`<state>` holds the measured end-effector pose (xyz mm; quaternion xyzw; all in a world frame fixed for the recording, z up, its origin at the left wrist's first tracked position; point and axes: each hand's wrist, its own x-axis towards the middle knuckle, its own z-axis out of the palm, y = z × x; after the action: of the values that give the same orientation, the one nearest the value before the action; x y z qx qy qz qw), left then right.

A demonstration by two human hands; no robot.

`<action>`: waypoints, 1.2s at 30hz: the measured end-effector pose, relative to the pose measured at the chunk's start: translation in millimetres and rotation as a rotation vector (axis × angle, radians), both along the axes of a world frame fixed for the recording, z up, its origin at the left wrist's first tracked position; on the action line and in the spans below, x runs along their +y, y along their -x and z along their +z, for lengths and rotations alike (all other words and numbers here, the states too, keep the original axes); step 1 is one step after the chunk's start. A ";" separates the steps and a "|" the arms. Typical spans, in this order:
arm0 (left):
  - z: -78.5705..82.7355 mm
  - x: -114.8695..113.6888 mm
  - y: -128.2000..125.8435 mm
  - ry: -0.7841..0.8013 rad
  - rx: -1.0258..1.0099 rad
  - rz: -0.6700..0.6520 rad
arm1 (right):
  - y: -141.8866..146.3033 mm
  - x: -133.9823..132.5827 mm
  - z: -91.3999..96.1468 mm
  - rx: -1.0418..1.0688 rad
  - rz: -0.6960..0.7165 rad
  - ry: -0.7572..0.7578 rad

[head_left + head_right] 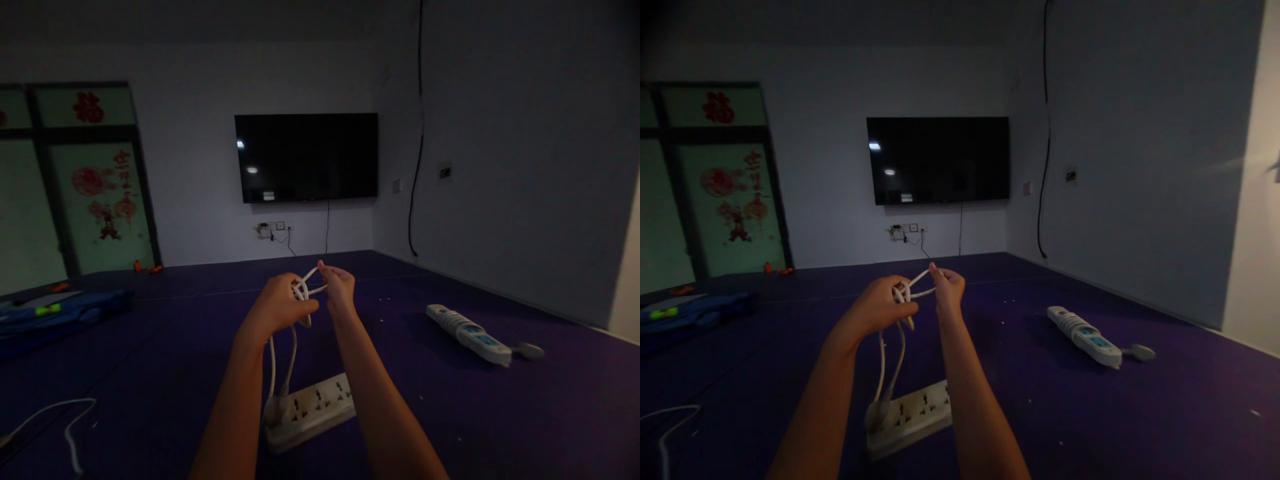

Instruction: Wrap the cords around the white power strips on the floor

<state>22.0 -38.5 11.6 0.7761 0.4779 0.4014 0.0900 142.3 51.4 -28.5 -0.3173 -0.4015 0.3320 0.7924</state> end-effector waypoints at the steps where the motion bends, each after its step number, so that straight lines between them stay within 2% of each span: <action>1: 0.3 0.5 1.2 0.015 -0.014 0.011 | 0.4 0.6 -0.8 -0.003 -0.003 -0.006; 5: -3.1 12.2 11.1 0.082 -0.164 0.007 | 1.1 -2.1 1.9 -0.057 -0.026 -0.053; 9: -10.2 30.7 22.5 0.108 -0.341 -0.046 | 5.1 -14.7 12.8 -0.191 -0.057 -0.138; 13: -13.2 37.1 26.7 0.172 -0.483 -0.125 | 14.4 -34.1 25.7 -0.247 -0.003 -0.208; 15: -13.8 35.2 27.7 0.213 -0.508 -0.177 | 17.5 -41.4 29.4 -0.271 -0.006 -0.218; 20: -18.2 34.3 37.3 0.337 -0.531 -0.304 | 15.5 -44.2 29.1 -0.269 -0.125 -0.197; 24: -22.8 41.1 46.4 0.347 -0.595 -0.382 | 13.2 -48.9 30.2 -0.299 -0.157 -0.203; 30: -26.3 46.8 48.1 0.294 -0.620 -0.356 | 18.7 -75.6 40.8 -0.444 -0.279 -0.282; 36: -28.7 51.8 46.4 0.252 -0.612 -0.371 | 17.7 -91.7 47.4 -0.446 -0.427 -0.353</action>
<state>-24.3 13.2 -17.1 0.6765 0.3260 0.5296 0.3945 124.6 -40.3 18.9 -0.3167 -0.5406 0.0070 0.7794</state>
